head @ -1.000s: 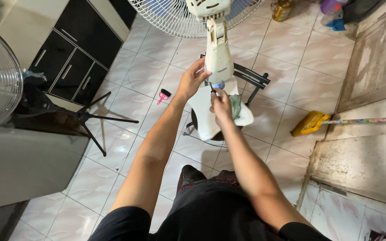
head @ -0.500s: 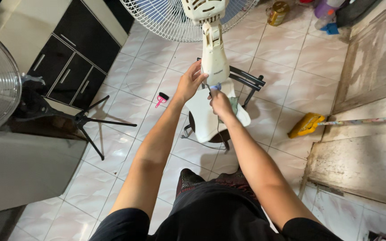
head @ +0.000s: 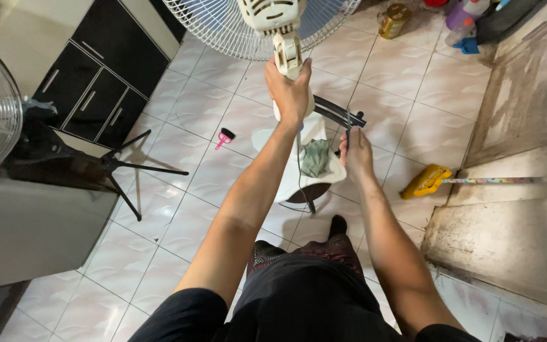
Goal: The person assembles a standing electric fan by attaching the front grille, aligning the blades, and securing the rear grille with a screwdriver. They then adjust the fan head and neck using the screwdriver to tighten the mounting screws.
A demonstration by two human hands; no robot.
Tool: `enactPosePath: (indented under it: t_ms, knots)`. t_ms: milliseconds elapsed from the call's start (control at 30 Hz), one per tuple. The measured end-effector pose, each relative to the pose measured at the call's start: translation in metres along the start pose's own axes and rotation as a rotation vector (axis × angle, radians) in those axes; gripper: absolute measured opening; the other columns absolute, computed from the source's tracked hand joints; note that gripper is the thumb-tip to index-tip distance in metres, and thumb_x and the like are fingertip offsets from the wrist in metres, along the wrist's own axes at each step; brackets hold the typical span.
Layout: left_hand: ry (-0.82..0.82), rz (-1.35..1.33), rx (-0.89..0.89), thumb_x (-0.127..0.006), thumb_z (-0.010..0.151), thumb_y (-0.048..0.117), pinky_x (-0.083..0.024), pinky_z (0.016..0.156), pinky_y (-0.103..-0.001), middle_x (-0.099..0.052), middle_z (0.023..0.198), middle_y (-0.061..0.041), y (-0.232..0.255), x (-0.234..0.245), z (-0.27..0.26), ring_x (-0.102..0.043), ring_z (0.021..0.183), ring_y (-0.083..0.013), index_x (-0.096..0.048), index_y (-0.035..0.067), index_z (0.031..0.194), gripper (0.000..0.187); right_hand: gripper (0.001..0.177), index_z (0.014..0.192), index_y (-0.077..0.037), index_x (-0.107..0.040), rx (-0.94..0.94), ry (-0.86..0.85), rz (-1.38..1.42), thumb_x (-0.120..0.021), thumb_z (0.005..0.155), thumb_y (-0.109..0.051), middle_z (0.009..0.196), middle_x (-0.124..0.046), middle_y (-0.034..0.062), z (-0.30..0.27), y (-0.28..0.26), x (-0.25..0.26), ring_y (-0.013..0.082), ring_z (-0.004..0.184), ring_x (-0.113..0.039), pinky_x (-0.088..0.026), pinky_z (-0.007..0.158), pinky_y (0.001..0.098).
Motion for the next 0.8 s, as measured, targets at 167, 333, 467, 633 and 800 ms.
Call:
enactPosePath:
  t_ms: [167, 333, 467, 633, 800]
  knots:
    - [-0.137, -0.069, -0.05, -0.083, 0.08, 0.017, -0.049, 0.096, -0.043, -0.059, 0.109, -0.015, -0.009, 0.003, 0.012, -0.059, 0.105, -0.0312, -0.057, 0.003, 0.113, 0.045, 0.04, 0.094, -0.007, -0.056, 0.05, -0.062, 0.051, -0.041, 0.11, -0.041, 0.063, -0.047, -0.0001, 0.02, -0.019, 0.022, 0.0115, 0.043, -0.041, -0.037, 0.04, 0.0296]
    - [-0.38, -0.213, 0.028, -0.08, 0.08, 0.016, -0.055, 0.091, -0.037, -0.063, 0.11, -0.01, -0.017, 0.021, 0.017, -0.064, 0.1, -0.0209, -0.054, 0.004, 0.124, 0.052, 0.044, 0.095, -0.011, -0.054, -0.01, 0.013, 0.12, -0.043, 0.109, -0.051, 0.067, -0.048, -0.0011, 0.039, -0.029, 0.041, 0.0104, 0.047, -0.041, -0.034, 0.042, 0.0276]
    - [-0.581, -0.283, -0.01, -0.08, 0.079, 0.014, -0.054, 0.095, -0.034, -0.066, 0.115, -0.009, -0.02, 0.025, 0.029, -0.064, 0.105, -0.0185, -0.051, 0.003, 0.134, 0.063, 0.041, 0.093, -0.016, -0.047, 0.013, 0.004, 0.284, -0.046, 0.109, -0.053, 0.067, -0.046, 0.0009, 0.056, -0.045, 0.054, 0.0129, 0.048, -0.04, -0.032, 0.044, 0.0292]
    - [-0.838, -0.21, 0.15, -0.08, 0.075, 0.02, -0.056, 0.095, -0.034, -0.07, 0.109, -0.006, -0.037, 0.021, 0.05, -0.068, 0.101, -0.0175, -0.056, 0.003, 0.129, 0.062, 0.042, 0.095, -0.014, -0.048, 0.129, 0.031, 0.359, -0.047, 0.108, -0.054, 0.078, -0.056, 0.0055, 0.068, -0.078, 0.08, 0.0178, 0.058, -0.052, -0.048, 0.056, 0.0367]
    - [-1.117, -0.198, 0.207, -0.079, 0.075, 0.023, -0.055, 0.1, -0.037, -0.07, 0.113, -0.011, -0.043, 0.017, 0.066, -0.067, 0.106, -0.0219, -0.061, -0.003, 0.129, 0.062, 0.049, 0.14, -0.01, -0.054, 0.265, -0.056, 0.451, -0.049, 0.108, -0.046, 0.125, -0.065, 0.0062, 0.074, -0.12, 0.092, 0.0197, 0.106, -0.064, -0.053, 0.091, 0.0375]
Point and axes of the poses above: each hand's wrist, its own z-axis towards the middle knuckle, its own x-axis out of the back of the hand, y = z × x, the point moved 3 cm from there along z, towards the middle knuckle
